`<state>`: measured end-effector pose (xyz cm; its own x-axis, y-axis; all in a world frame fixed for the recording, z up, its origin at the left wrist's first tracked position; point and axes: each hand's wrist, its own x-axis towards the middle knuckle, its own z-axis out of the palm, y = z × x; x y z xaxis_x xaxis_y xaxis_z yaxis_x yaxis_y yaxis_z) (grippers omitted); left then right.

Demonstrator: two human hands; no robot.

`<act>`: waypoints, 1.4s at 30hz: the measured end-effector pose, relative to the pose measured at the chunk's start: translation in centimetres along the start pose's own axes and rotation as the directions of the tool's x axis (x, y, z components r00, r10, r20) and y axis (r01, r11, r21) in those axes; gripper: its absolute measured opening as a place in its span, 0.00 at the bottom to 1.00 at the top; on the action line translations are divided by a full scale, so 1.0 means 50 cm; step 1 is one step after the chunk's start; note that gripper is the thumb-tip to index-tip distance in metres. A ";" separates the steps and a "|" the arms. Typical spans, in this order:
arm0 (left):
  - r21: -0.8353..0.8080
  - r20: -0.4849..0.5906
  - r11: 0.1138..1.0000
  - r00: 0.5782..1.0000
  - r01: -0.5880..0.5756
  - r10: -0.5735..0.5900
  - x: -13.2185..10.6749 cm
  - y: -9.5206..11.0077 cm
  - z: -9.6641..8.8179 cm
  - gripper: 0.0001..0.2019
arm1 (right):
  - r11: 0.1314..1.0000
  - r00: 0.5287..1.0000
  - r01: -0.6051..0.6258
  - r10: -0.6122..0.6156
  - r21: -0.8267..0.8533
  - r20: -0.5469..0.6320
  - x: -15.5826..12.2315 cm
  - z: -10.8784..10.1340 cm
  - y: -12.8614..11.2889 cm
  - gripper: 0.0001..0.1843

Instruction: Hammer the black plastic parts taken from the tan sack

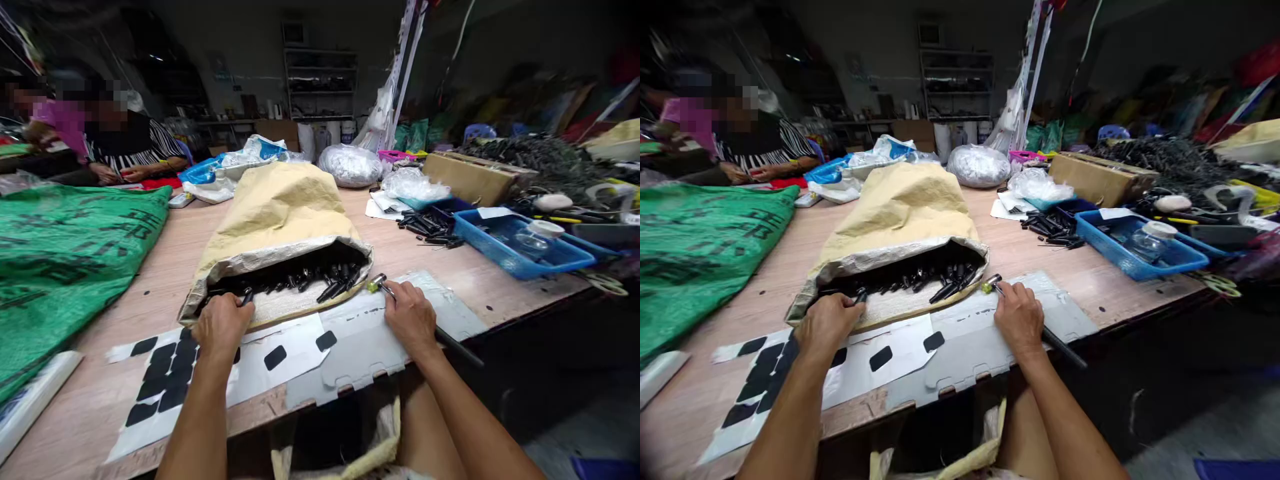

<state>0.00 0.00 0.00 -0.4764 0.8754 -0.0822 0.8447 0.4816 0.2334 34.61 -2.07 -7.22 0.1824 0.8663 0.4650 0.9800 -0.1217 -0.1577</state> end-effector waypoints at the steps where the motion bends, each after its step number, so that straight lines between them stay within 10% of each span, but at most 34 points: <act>1: 0.020 -0.058 0.999 0.997 -0.047 0.048 -0.009 -0.006 0.001 0.13 | 1.000 1.000 0.000 0.000 0.004 -0.001 -0.001 -0.001 0.001 0.16; 8: -0.288 -0.040 0.779 0.820 -0.557 0.571 -0.101 0.036 0.055 0.08 | 0.999 1.000 -0.001 0.001 0.039 -0.001 -0.004 -0.005 0.002 0.16; 14: -0.411 -0.061 0.616 0.694 -0.672 0.717 -0.133 0.080 0.133 0.05 | 0.999 1.000 -0.008 0.008 0.052 0.010 -0.002 -0.002 0.004 0.16; 21: -0.523 -0.113 0.565 0.710 -0.638 0.695 -0.111 0.066 0.163 0.06 | 0.962 0.999 -0.035 0.035 0.270 0.002 -0.006 -0.029 -0.008 0.17; 30: -0.571 -0.105 0.560 0.730 -0.600 0.675 -0.111 0.070 0.165 0.06 | 0.617 0.964 0.168 -0.266 0.769 0.002 -0.073 -0.113 -0.140 0.19; 42: -0.580 -0.101 0.559 0.733 -0.593 0.673 -0.114 0.073 0.160 0.05 | 0.679 0.949 0.257 -0.313 0.688 -0.045 -0.097 -0.107 -0.149 0.20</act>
<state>7.74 -2.88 -6.46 0.1947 0.9614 0.1946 0.6129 -0.2741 0.7411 26.84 -7.95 -3.65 -0.1305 0.8380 0.5299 0.6573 0.4732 -0.5865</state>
